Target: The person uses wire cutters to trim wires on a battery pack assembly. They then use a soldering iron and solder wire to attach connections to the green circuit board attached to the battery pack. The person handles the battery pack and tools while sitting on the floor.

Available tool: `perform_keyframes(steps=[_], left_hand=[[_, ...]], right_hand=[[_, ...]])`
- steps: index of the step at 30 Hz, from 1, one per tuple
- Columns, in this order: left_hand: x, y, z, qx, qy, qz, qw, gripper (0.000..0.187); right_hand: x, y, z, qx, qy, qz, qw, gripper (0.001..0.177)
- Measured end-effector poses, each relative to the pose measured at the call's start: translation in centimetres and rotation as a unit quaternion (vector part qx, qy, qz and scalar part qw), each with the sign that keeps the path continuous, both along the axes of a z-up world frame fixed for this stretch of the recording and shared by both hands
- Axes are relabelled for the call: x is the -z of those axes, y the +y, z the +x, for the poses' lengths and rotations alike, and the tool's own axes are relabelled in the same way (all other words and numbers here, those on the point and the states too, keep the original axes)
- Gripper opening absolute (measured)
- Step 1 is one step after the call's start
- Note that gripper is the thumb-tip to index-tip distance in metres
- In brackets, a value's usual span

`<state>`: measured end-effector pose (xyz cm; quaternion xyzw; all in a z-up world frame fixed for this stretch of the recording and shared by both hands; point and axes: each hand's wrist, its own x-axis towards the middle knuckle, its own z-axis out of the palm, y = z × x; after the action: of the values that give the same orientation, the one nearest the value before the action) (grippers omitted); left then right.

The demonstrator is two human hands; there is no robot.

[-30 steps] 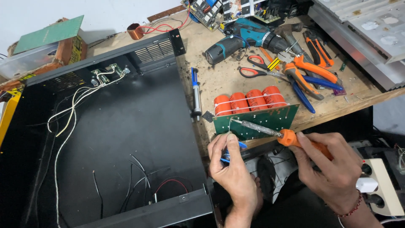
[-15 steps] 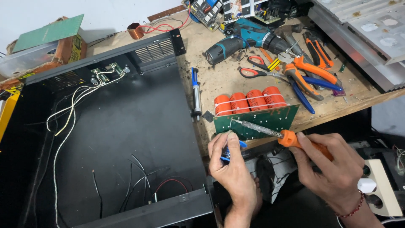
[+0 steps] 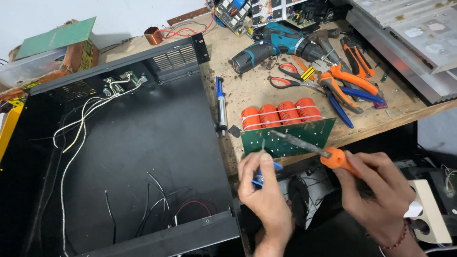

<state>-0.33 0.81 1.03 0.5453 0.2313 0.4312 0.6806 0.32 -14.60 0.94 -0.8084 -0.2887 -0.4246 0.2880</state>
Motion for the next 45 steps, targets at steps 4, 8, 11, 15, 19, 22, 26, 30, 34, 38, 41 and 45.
perform_keyframes(steps=[4,8,11,15,19,22,26,30,34,38,41,45], left_hand=[[1.6,-0.8,-1.7,0.087,-0.036,0.058,0.994,0.012],[2.1,-0.6,-3.3,0.197,-0.044,0.130,0.971,0.009],[2.0,-0.4,-4.2,0.226,-0.025,0.138,0.964,0.012],[1.9,-0.5,-4.8,0.228,-0.054,0.167,0.958,0.011],[1.7,-0.2,-5.3,0.227,-0.044,0.188,0.954,0.010],[1.4,0.0,-5.6,0.237,-0.045,0.215,0.946,0.014],[1.7,0.1,-5.9,0.257,-0.033,0.219,0.941,0.024],[3.6,0.0,-5.5,0.289,0.076,0.034,0.954,0.035],[5.4,-0.2,-5.3,0.363,0.014,-0.385,0.848,0.044],[7.9,0.8,-5.7,0.528,-0.109,-0.442,0.717,0.038],[7.8,1.6,-6.0,0.602,-0.129,-0.456,0.643,0.031],[8.2,2.1,-5.9,0.661,-0.129,-0.397,0.623,0.033]], right_hand=[[-0.3,1.2,-1.1,0.027,0.162,0.109,0.980,0.020],[1.0,0.9,-1.0,0.043,0.448,0.202,0.870,0.021],[-0.2,1.3,-0.6,-0.042,0.542,0.267,0.796,0.025],[-1.2,2.2,-1.2,-0.103,0.584,0.303,0.746,0.022],[-0.6,2.5,-1.5,-0.127,0.550,0.322,0.760,0.018],[-0.3,2.6,-1.6,-0.123,0.537,0.330,0.767,0.016],[0.1,2.5,-1.7,-0.110,0.484,0.269,0.825,0.008],[0.2,2.0,-2.0,-0.062,0.472,0.278,0.834,0.011],[0.0,1.6,-2.2,-0.064,0.481,0.321,0.813,0.005],[-0.2,0.5,-2.2,-0.070,0.496,0.358,0.788,0.004],[-1.7,0.0,-2.0,-0.107,0.483,0.352,0.795,0.006],[-2.3,-0.2,-1.9,-0.062,0.482,0.313,0.816,0.009]])
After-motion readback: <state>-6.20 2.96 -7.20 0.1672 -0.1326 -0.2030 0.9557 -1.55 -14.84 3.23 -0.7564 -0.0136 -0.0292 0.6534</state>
